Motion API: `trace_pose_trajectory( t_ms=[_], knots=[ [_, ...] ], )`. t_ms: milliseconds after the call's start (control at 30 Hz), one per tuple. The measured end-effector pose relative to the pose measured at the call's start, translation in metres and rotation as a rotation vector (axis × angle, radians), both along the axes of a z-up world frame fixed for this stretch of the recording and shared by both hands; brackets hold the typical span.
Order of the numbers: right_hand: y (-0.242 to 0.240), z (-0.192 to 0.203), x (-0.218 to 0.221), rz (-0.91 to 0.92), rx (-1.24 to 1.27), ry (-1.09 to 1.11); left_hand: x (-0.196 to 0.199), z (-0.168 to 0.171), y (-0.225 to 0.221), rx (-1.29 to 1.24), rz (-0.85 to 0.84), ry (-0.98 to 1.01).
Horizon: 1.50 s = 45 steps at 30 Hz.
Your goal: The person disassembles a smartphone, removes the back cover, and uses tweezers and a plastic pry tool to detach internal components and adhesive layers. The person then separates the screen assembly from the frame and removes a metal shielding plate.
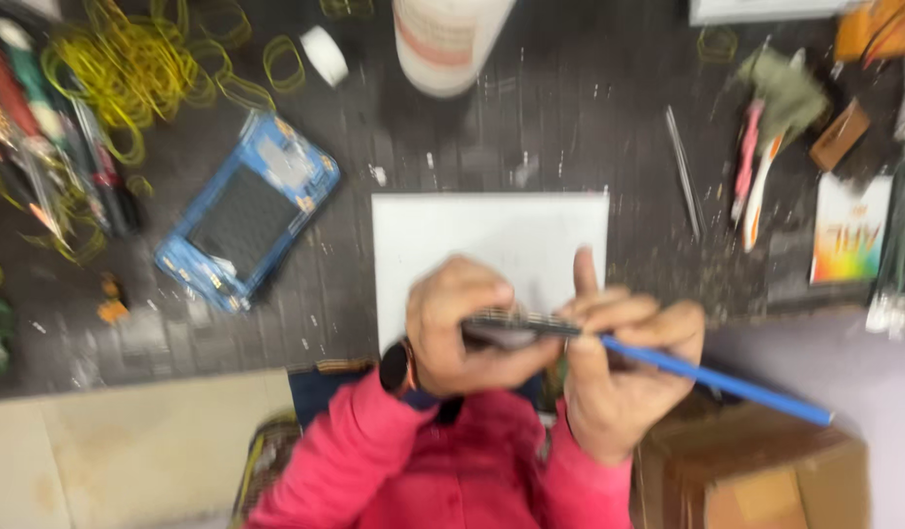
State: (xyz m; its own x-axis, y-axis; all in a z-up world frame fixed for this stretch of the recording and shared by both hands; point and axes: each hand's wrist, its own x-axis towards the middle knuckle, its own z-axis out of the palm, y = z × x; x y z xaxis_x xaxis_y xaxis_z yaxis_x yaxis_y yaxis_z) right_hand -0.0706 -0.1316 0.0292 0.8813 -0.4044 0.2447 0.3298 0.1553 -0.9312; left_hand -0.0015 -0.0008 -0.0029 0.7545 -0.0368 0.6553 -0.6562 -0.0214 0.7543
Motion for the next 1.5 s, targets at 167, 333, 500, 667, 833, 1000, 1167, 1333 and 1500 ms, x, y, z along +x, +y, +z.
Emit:
trace_pose_trajectory(
  t_ms=[167,333,500,667,833,1000,1167,1333,1500],
  knots=[
    [-0.005,-0.004,0.006,0.019,-0.011,-0.013,0.001,0.01,-0.002,-0.013,0.016,-0.035],
    [-0.01,-0.017,0.003,0.055,-0.01,-0.013,-0.002,0.004,0.003,-0.013,-0.042,-0.007],
    [-0.01,-0.021,-0.002,0.031,-0.051,-0.008,-0.003,0.004,0.002,-0.026,-0.036,-0.045],
    [-0.01,-0.023,-0.003,0.029,-0.094,-0.04,-0.004,0.005,0.0,-0.032,-0.017,-0.065],
    [-0.008,-0.019,-0.002,0.019,-0.118,-0.03,-0.004,0.009,0.0,-0.019,-0.001,-0.069],
    [-0.008,-0.021,-0.005,0.005,-0.133,-0.034,-0.006,0.005,-0.001,-0.003,0.011,-0.091],
    [-0.009,-0.021,-0.008,0.003,-0.162,-0.005,-0.004,0.014,-0.002,0.053,0.046,-0.072],
    [-0.008,-0.022,-0.012,-0.008,-0.207,-0.048,-0.017,0.033,0.0,0.142,0.142,-0.005],
    [-0.002,-0.022,-0.018,-0.023,-0.234,-0.074,-0.033,0.048,-0.008,0.103,0.245,0.018]
  ],
)
